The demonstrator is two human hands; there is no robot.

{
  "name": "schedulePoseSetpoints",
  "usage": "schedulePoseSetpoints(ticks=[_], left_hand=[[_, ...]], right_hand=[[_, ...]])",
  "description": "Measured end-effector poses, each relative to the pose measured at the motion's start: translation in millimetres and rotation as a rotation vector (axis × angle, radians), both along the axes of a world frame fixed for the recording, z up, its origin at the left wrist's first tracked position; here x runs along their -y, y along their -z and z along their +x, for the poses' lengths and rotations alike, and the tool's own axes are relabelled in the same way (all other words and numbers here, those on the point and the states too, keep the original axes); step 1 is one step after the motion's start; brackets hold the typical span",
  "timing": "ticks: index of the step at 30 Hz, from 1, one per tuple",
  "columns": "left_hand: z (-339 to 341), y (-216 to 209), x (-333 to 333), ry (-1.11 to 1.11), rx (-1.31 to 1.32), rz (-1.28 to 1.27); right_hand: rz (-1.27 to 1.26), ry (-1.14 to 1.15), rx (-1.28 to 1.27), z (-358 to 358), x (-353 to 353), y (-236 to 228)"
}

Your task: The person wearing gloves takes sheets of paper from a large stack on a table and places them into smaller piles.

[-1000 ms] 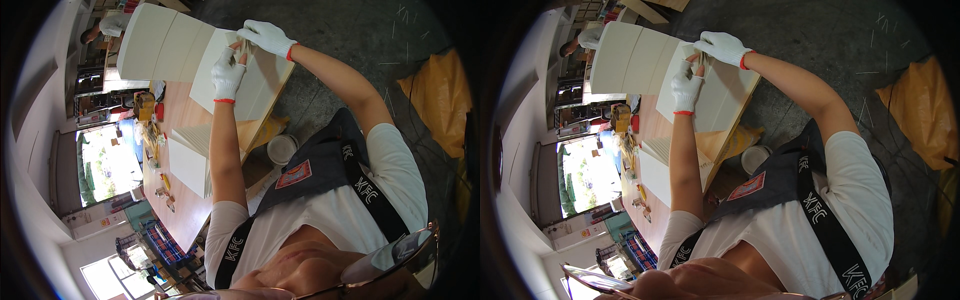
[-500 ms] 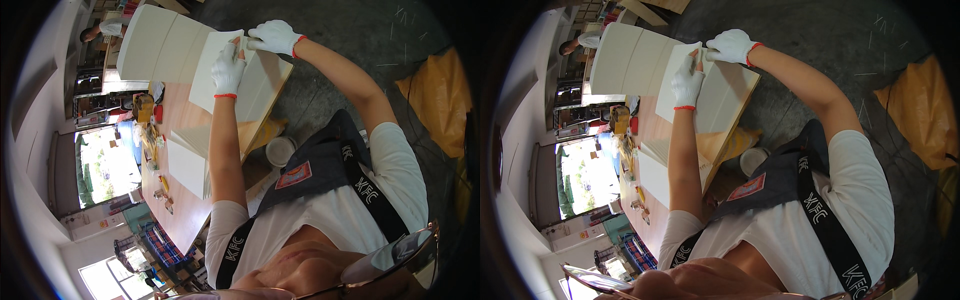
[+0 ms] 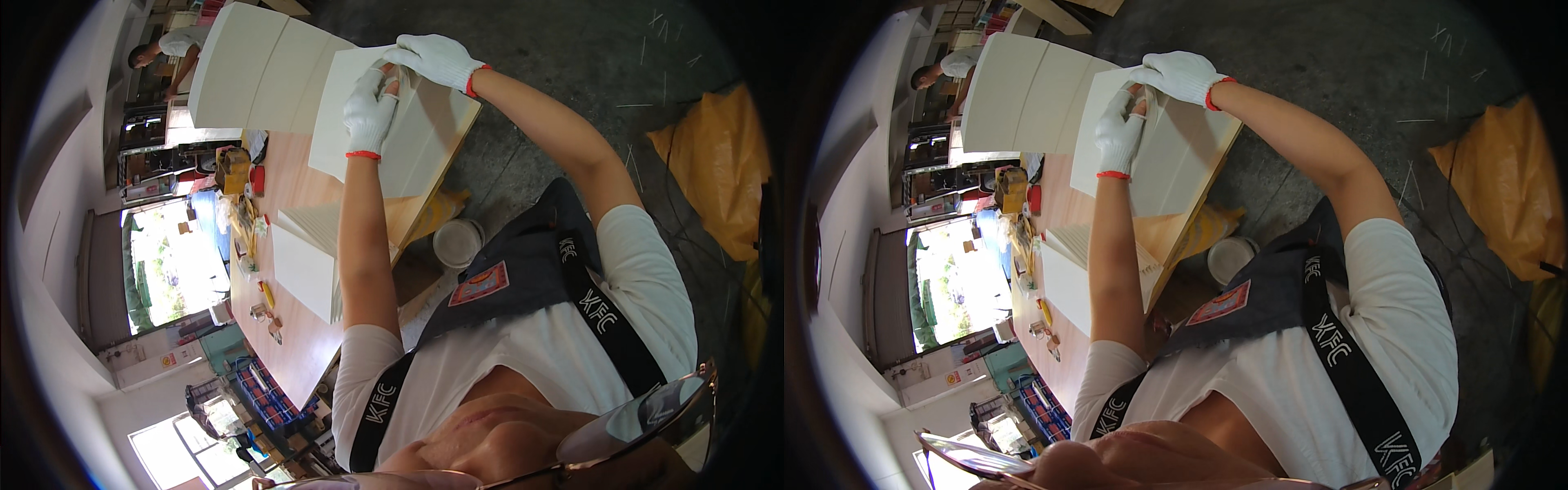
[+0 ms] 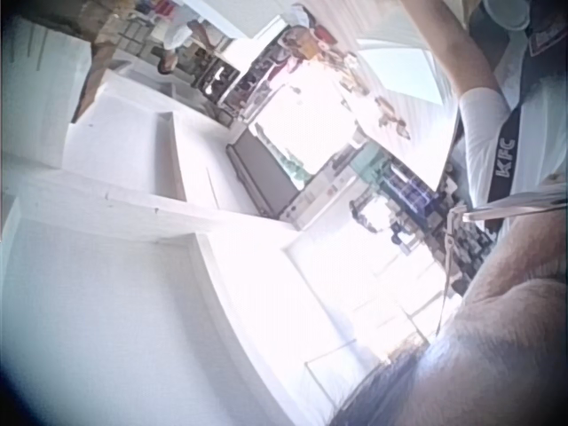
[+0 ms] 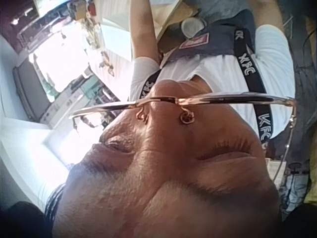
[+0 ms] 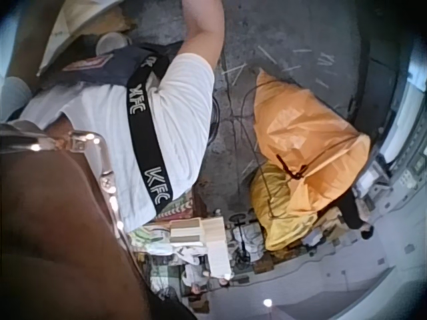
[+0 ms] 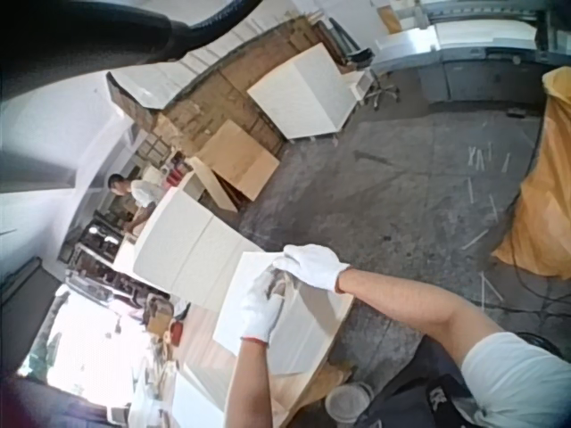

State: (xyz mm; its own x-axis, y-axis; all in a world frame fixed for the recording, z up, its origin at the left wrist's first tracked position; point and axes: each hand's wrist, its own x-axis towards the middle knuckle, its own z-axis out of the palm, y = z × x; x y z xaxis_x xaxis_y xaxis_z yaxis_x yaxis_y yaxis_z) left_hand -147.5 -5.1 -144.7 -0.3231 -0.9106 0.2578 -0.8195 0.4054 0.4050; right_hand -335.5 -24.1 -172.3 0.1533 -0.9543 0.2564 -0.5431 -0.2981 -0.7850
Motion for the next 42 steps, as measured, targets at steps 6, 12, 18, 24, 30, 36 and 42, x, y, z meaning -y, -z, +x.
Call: schedulePoseSetpoints(ticks=[6,12,18,24,30,36,42], left_hand=[[5,9,3,0.135,-0.307,0.138],[6,11,6,0.116,-0.335,0.17],[8,10,8,0.106,-0.313,0.199],[-7,-3,-6,0.051,-0.338,0.018],[0,1,-1,0.092,-0.139,-0.046],[1,7,0,0.02,-0.092,0.076],[-3,10,1,0.083,-0.319,-0.054]], right_hand=[[-0.043,0.024,0.006,4,1,9],[-0.056,0.012,-0.018,1,-1,10],[-0.059,0.005,-0.024,0,-1,9],[-0.032,-0.009,-0.057,-2,-9,0],[-0.068,0.016,-0.04,1,-3,7],[-0.053,0.007,-0.012,0,-4,10],[-0.059,-0.014,0.009,-1,-8,5]])
